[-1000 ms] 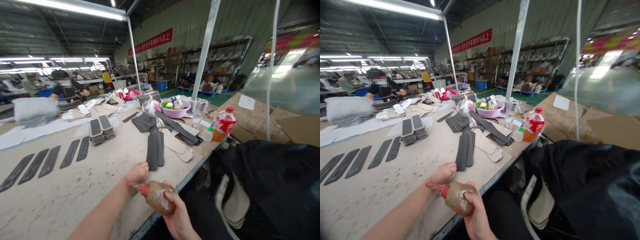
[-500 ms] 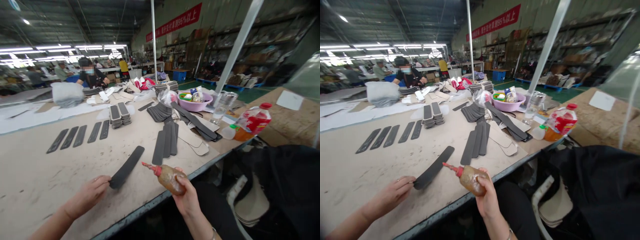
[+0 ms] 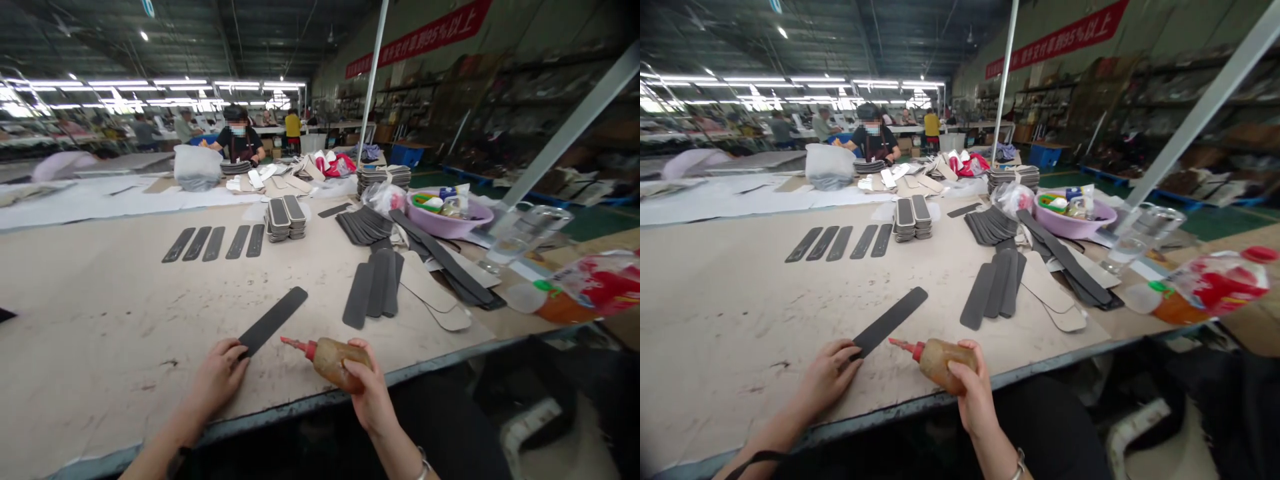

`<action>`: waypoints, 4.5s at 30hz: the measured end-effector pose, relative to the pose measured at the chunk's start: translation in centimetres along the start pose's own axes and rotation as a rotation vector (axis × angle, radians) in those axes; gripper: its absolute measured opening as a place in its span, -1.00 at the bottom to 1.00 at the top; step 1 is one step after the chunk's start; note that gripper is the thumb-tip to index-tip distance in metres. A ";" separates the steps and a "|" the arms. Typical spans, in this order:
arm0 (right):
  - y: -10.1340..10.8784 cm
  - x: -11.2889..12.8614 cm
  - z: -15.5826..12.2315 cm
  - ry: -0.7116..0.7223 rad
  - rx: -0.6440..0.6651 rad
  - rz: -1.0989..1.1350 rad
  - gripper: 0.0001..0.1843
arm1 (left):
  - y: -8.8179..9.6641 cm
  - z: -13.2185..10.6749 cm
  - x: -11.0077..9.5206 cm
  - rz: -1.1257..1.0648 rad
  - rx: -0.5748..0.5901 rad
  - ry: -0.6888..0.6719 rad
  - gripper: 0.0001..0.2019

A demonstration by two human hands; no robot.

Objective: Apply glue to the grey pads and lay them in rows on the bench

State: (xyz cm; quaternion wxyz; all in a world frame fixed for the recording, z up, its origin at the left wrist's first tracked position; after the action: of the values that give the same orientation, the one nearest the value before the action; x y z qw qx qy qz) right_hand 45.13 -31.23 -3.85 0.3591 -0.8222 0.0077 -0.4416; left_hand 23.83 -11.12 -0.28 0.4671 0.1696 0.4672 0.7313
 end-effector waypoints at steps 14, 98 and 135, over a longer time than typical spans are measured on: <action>-4.6 -2.1 -2.0 0.480 0.206 -0.595 -0.58 | 1.4 -3.4 -0.7 -0.117 -0.165 -0.132 -0.76; -3.6 3.3 -1.0 0.982 0.053 -0.959 -0.65 | 1.4 -2.5 -0.7 -0.089 -0.176 -0.254 -0.76; -0.7 4.4 2.4 0.847 -0.232 -0.920 -0.64 | 0.9 -2.0 0.0 -0.115 -0.167 -0.238 -0.81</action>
State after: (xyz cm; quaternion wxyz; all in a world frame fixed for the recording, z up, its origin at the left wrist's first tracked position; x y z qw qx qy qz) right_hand 49.35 -30.80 -1.10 0.0070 -0.5291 -0.1571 -0.8339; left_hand 21.97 -12.32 -0.52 0.5729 0.1888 0.3549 0.7143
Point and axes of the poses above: each hand's wrist, its own z-axis towards the middle knuckle, its own y-axis out of the back of the hand, x = y × z, the point moved 5 cm from there along z, towards the middle knuckle, and after that the axes turned 9 degrees about -x, right-handed, at the moved point
